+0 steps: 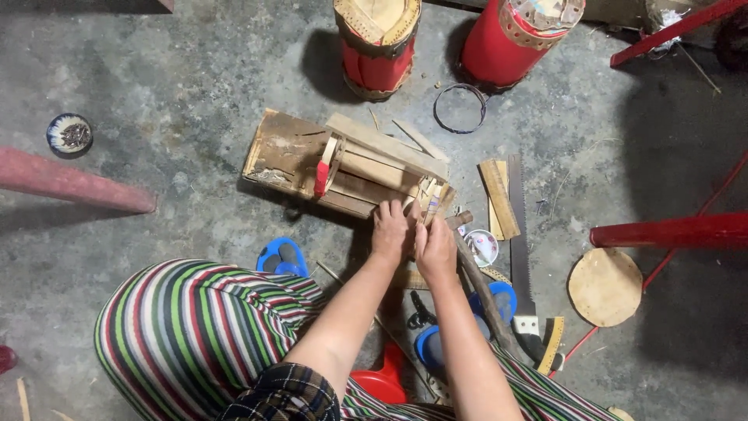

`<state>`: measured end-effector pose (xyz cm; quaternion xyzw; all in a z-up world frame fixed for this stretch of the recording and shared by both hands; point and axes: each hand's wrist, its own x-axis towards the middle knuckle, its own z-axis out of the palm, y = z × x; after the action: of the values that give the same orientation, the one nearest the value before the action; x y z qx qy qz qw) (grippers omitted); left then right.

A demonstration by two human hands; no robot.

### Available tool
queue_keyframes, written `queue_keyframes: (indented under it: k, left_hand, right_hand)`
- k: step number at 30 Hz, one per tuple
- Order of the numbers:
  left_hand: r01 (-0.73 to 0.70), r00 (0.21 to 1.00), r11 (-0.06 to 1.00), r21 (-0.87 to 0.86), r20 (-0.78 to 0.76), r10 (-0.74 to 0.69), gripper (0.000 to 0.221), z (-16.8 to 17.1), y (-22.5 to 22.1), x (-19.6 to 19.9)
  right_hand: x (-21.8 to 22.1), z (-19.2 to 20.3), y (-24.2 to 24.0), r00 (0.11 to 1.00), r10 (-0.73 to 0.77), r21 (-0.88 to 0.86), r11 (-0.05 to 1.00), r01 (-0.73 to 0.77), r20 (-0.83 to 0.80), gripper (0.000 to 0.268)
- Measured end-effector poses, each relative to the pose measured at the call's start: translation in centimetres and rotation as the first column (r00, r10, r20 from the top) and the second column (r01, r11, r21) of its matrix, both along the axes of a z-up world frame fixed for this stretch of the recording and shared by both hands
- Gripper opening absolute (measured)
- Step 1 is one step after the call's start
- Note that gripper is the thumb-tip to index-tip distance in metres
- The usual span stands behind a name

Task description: The person is fitting and securing wooden slats into a frame using a small hammer and a hand tool to ensure a proper fit.

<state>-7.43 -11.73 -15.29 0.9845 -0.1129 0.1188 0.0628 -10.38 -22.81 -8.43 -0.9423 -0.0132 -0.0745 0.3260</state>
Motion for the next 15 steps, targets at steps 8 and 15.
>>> queue_keyframes:
  k: [8, 15]
  left_hand:
    - [0.087, 0.992, 0.986, -0.145, 0.100, -0.073, 0.037, -4.2, 0.3, -0.4]
    - [0.132, 0.991, 0.961, -0.242, 0.063, -0.121, 0.063, -6.9, 0.9, -0.7]
  right_hand:
    - [0.5, 2.4, 1.2, 0.999, -0.040, -0.054, 0.998, 0.041, 0.018, 0.023]
    - [1.6, 3.3, -0.9, 0.999, -0.009, 0.077, 0.997, 0.012, -0.043, 0.017]
